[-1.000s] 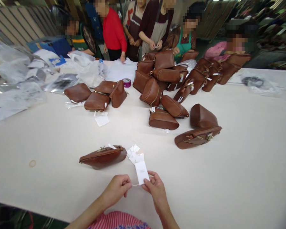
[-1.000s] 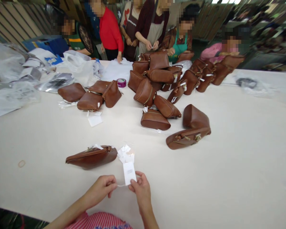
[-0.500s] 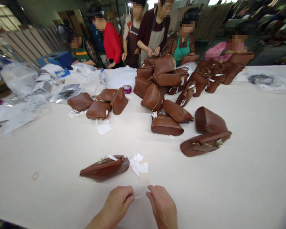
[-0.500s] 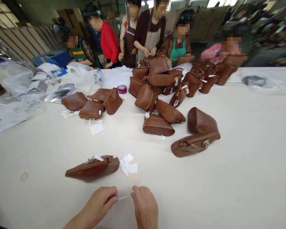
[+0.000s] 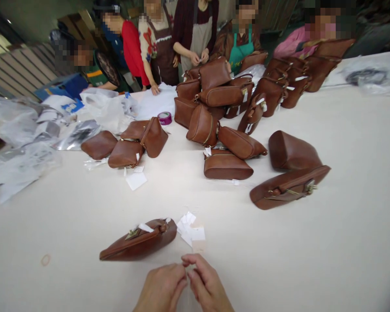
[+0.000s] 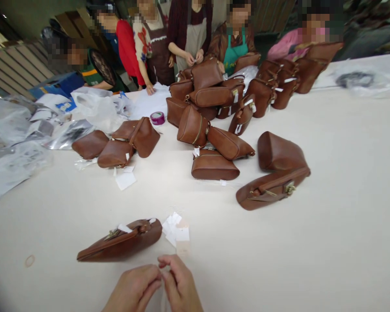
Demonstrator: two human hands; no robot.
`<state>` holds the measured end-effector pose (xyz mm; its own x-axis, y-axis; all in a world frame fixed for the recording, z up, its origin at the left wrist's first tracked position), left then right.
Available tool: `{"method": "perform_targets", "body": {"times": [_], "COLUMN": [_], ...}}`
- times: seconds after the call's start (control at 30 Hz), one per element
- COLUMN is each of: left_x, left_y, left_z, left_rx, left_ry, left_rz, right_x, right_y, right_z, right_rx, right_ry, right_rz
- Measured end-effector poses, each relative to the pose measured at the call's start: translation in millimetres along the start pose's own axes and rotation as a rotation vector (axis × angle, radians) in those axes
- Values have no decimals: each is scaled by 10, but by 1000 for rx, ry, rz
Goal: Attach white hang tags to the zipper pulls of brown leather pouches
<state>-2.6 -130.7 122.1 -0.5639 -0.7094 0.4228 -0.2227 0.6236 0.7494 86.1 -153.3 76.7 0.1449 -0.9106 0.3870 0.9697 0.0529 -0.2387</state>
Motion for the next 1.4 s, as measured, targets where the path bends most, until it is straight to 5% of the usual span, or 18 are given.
{"method": "perform_targets", "body": {"times": [0.2,0.4,0.63,0.87,1.13,1.33,1.4], "left_x": [-76,-75,-83,-130,-153,-388,-506], "left_y": [181,435,206,287,563,1182,1290], "left_z": [22,143,107,-43,-94,139,258], "left_rx": [-17,34,-76,-97,-94,-52,-34], "left_ry": [-43,-15,-77,-219,-304,-211,-149], "left_rz": [98,135,115,103,175,-40,-17], "right_x": [-59,-139,-165,-206,-382,-765,-862], "right_y": [-161,41,27,-332,-344,-86,-19], "right_z": [-33,-124,51,122,199,298,338], "right_rx": [1,218,167,-130,-131,35,99], "right_ry": [-119,-136,47,-235,-338,-148,-55], "right_rz": [237,203,127,308,418,112,3]}}
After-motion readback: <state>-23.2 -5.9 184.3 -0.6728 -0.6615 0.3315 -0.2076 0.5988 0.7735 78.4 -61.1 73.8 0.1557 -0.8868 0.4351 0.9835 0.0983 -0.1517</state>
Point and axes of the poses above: each hand's wrist, its own x-axis away from the middle knuckle, its own y-axis out of the back of the hand, z = x × y, the point moved 9 cm from there along -x, towards the middle knuckle, and after that the axes turned 1 degree about -y, right-handed, at the moved point
